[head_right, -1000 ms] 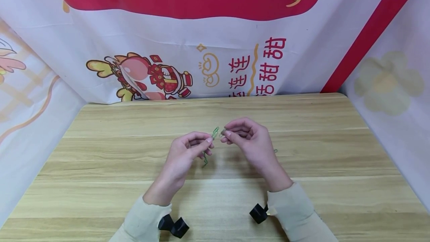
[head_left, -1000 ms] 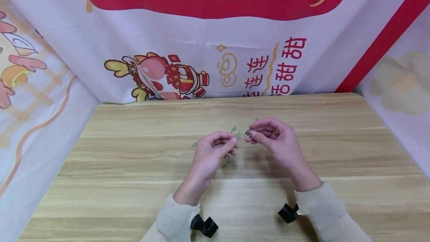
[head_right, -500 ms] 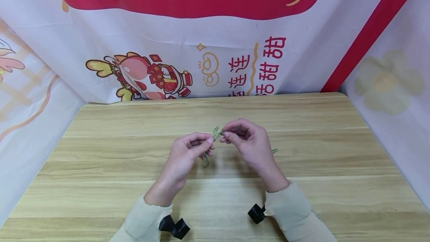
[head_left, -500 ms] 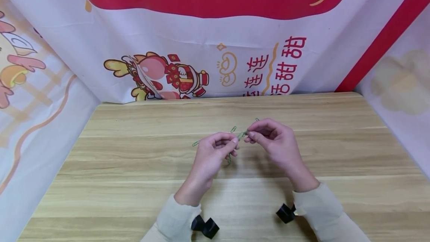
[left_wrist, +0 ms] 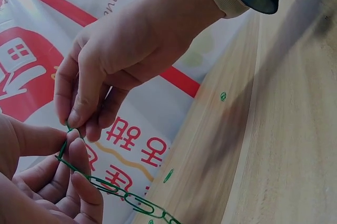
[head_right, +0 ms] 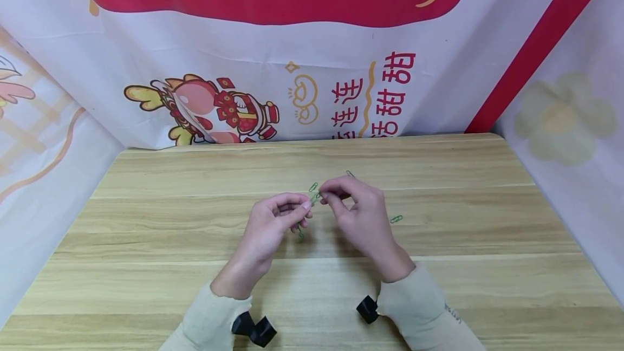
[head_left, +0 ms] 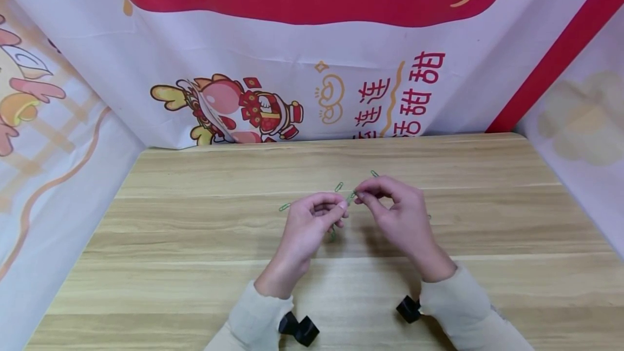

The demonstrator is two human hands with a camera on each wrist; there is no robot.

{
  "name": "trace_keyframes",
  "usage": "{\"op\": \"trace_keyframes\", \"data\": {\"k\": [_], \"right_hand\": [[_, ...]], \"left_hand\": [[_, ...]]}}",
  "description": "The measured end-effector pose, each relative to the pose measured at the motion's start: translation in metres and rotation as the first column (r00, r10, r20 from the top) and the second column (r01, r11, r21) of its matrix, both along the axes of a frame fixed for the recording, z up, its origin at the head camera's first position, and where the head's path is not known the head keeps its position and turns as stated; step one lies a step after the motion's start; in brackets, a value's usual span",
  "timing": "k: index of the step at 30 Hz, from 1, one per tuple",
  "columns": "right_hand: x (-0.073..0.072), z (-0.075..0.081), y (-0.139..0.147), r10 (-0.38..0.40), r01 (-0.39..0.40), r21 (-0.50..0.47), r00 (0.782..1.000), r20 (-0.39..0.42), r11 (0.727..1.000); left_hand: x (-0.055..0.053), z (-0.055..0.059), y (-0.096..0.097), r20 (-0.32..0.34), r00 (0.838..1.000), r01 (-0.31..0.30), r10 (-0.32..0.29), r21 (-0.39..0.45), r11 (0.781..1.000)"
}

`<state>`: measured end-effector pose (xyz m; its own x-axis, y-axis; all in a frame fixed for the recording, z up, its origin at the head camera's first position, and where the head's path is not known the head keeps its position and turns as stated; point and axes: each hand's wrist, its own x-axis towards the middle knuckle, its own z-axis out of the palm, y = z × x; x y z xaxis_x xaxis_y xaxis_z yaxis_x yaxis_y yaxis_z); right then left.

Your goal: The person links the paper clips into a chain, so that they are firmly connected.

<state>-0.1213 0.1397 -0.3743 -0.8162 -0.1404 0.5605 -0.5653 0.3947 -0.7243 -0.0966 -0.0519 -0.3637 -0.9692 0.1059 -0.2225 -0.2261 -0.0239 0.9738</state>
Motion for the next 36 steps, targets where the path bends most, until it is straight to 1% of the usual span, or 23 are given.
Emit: {"op": "trace_keyframes", "data": {"k": [1, 3, 7, 12, 16, 20, 24, 27, 31, 33, 36], "right_hand": [[0.000, 0.000, 0.000, -0.001, 0.001, 0.012, 1.000, -0.011, 1.000], [0.000, 0.000, 0.001, 0.005, -0.005, 0.028, 1.000, -0.001, 1.000], [0.000, 0.001, 0.002, 0.030, -0.035, 0.062, 0.997, 0.077, 0.997], [-0.002, 0.002, 0.003, 0.096, -0.114, 0.095, 0.979, 0.177, 0.989], [-0.003, 0.002, 0.003, 0.128, -0.148, 0.066, 0.962, 0.240, 0.987], [-0.003, 0.002, 0.005, 0.141, -0.152, 0.023, 0.953, 0.266, 0.988], [-0.003, 0.005, 0.010, 0.145, -0.148, -0.012, 0.948, 0.282, 0.989], [-0.003, 0.007, 0.015, 0.127, -0.125, -0.026, 0.941, 0.313, 0.992], [-0.004, 0.010, 0.019, 0.086, -0.076, -0.042, 0.927, 0.366, 0.996], [-0.004, 0.011, 0.019, 0.073, -0.056, -0.057, 0.923, 0.379, 0.997], [-0.004, 0.013, 0.018, 0.073, -0.047, -0.078, 0.926, 0.370, 0.996]], "left_hand": [[0.000, 0.000, 0.000, 0.000, 1.000, 0.000, 0.000, 0.000, 1.000], [-0.001, -0.001, 0.000, 0.001, 1.000, -0.002, 0.002, 0.002, 1.000], [-0.001, -0.001, 0.000, 0.006, 1.000, -0.004, 0.003, 0.014, 1.000], [-0.002, -0.002, 0.000, 0.020, 1.000, -0.004, 0.004, 0.023, 1.000], [-0.002, -0.001, 0.000, 0.023, 1.000, 0.000, -0.001, 0.028, 1.000], [-0.002, -0.001, 0.000, 0.013, 1.000, 0.001, -0.001, 0.035, 0.999], [-0.003, -0.002, -0.001, 0.012, 1.000, -0.012, 0.011, 0.035, 0.999], [-0.004, -0.002, -0.002, 0.020, 1.000, -0.013, 0.012, 0.036, 0.999], [-0.005, -0.002, -0.004, 0.021, 1.000, -0.003, 0.003, 0.030, 1.000], [-0.005, -0.003, -0.004, 0.017, 1.000, 0.001, -0.001, 0.022, 1.000], [-0.006, -0.004, -0.005, -0.004, 1.000, 0.029, -0.029, -0.004, 1.000]]}}
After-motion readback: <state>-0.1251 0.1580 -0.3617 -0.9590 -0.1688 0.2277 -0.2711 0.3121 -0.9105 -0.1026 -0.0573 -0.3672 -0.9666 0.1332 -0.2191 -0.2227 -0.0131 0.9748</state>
